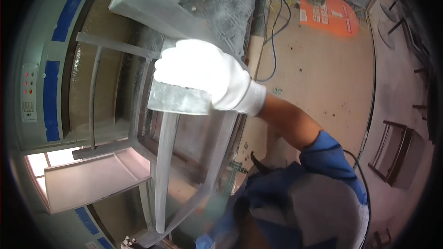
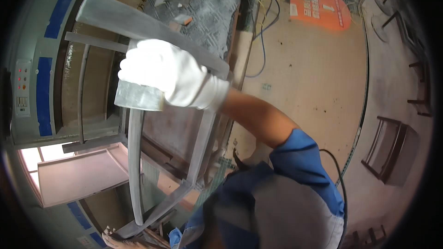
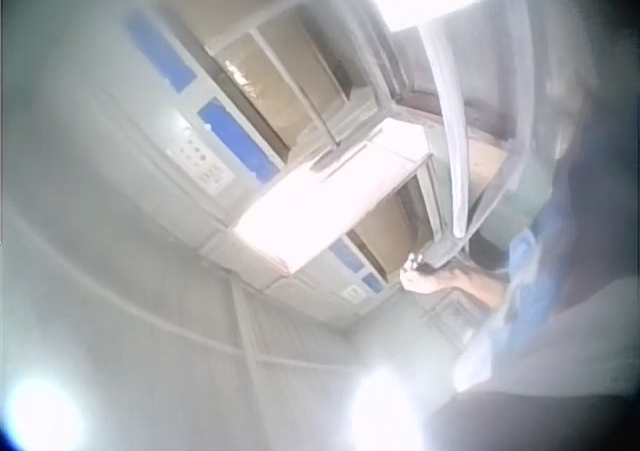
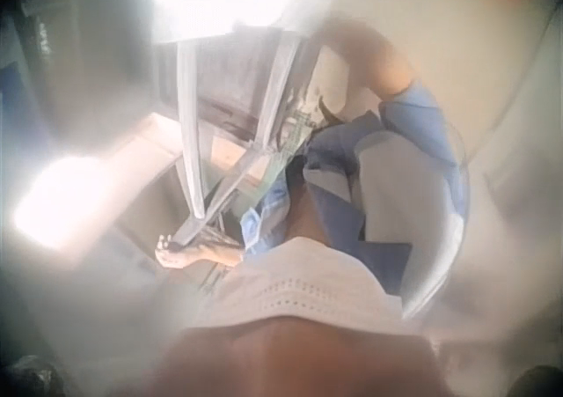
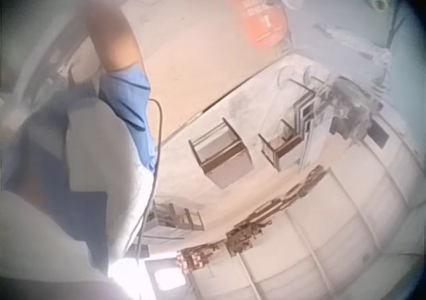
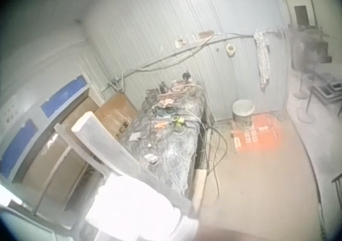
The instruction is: The person sands the metal frame of a chair using a sanding block by hand, working over the joints and legs to smooth the surface.
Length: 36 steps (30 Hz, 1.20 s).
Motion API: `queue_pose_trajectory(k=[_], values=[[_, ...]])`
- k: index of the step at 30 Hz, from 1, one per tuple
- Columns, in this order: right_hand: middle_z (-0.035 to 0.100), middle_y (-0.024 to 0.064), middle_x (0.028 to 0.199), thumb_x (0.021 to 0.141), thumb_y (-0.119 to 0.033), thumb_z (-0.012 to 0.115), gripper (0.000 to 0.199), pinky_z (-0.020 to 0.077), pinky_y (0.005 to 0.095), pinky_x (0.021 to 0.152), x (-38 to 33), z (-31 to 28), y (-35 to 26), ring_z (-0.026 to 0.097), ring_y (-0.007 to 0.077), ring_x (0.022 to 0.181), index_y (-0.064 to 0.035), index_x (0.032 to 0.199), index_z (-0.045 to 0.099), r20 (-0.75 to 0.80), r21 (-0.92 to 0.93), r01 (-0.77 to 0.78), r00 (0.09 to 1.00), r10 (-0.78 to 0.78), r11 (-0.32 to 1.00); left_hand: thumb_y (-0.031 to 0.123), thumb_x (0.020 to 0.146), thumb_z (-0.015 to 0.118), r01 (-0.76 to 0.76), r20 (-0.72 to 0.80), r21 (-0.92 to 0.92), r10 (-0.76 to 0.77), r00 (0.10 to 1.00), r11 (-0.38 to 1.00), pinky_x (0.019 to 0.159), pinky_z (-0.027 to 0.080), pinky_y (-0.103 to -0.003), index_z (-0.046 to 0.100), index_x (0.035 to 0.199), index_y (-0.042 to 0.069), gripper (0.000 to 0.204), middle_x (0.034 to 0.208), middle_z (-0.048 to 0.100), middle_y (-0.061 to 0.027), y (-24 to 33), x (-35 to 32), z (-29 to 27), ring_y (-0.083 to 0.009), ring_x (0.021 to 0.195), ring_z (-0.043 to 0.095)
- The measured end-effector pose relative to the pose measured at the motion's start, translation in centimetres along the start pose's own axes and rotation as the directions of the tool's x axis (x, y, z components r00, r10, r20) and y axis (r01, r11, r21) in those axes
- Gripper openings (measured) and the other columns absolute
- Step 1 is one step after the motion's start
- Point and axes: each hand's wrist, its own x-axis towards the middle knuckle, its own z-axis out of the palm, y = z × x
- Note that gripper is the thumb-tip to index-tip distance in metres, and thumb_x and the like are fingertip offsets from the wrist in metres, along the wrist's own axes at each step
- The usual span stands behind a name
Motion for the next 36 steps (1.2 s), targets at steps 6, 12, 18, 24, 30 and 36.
queue_pose_trajectory(k=[6, 12, 18, 24, 30, 36], values=[[0.062, 0.0137, 0.130, 0.107, -0.031, 0.041, 0.044, 0.0541, 0.0334, 0.103, -2.0, 6.9, -8.6, 0.065, 0.0234, 0.113, -0.0028, 0.138, 0.054, 0.171, -0.273, 0.176, 0.976, -0.132, 0.946, 0.011, 0.091, 0.063, -0.183, 0.062, -0.090, 0.189, 0.980, 0.979, 0.058, 0.052, -0.037, 0.060, 0.084, -0.002, 0.015, 0.080, 0.058, -0.0125, -2.0, 1.4, -0.8, -0.0244, 0.066, 0.054], [0.058, 0.0132, 0.139, 0.106, -0.031, 0.041, 0.048, 0.0527, 0.0349, 0.105, -2.0, 6.1, 0.8, 0.061, 0.0242, 0.122, -0.0050, 0.144, 0.050, -0.275, -0.111, -0.232, 0.942, 0.194, 0.966, 0.016, 0.091, 0.063, 0.050, 0.107, -0.378, -0.011, 0.994, 0.925, 0.061, 0.050, -0.036, 0.057, 0.092, -0.001, 0.018, 0.079, 0.056, -0.0123, -2.9, 1.8, -1.3, -0.0225, 0.067, 0.055], [0.054, 0.0127, 0.143, 0.100, -0.028, 0.045, 0.050, 0.0513, 0.0383, 0.105, -9.0, 18.1, -13.8, 0.058, 0.0272, 0.126, -0.0075, 0.146, 0.049, 0.041, -0.037, -0.103, 0.994, 0.105, 0.994, 0.021, 0.092, 0.061, -0.013, 0.114, -0.385, 0.062, 0.992, 0.923, 0.061, 0.050, -0.036, 0.056, 0.094, -0.001, 0.022, 0.080, 0.058, -0.0130, -3.5, 2.0, -1.1, -0.0234, 0.067, 0.055], [0.051, 0.0122, 0.148, 0.095, -0.024, 0.049, 0.055, 0.0499, 0.0418, 0.106, -6.1, 9.6, -3.5, 0.054, 0.0302, 0.130, -0.0101, 0.148, 0.048, -0.222, -0.138, -0.149, 0.968, 0.116, 0.979, 0.022, 0.099, 0.057, 0.066, 0.134, -0.604, 0.019, 0.991, 0.795, 0.075, 0.040, -0.035, 0.055, 0.104, 0.000, 0.022, 0.090, 0.047, -0.0081, -3.3, 1.3, -0.2, -0.0211, 0.084, 0.046], [0.048, 0.0117, 0.152, 0.089, -0.021, 0.054, 0.061, 0.0484, 0.0452, 0.106, -9.7, 22.0, -18.9, 0.051, 0.0332, 0.135, -0.0127, 0.150, 0.047, -0.124, -0.122, -0.239, 0.967, 0.224, 0.963, 0.047, 0.101, 0.056, 0.190, 0.183, -0.817, -0.068, 0.981, 0.544, 0.073, 0.036, -0.031, 0.047, 0.112, -0.002, 0.051, 0.087, 0.037, -0.0064, -3.9, 0.0, 0.6, -0.0198, 0.079, 0.037], [0.048, 0.0118, 0.154, 0.088, -0.025, 0.063, 0.071, 0.0416, 0.0475, 0.115, -15.3, 24.0, -27.9, 0.049, 0.0297, 0.141, -0.0136, 0.155, 0.042, -0.023, -0.158, -0.103, 0.995, 0.101, 0.982, 0.059, 0.102, 0.045, 0.323, 0.330, -0.857, -0.054, 0.942, 0.402, 0.064, 0.043, -0.031, 0.042, 0.124, -0.005, 0.068, 0.089, 0.048, -0.0126, -5.3, -0.8, 1.8, -0.0210, 0.076, 0.046]])
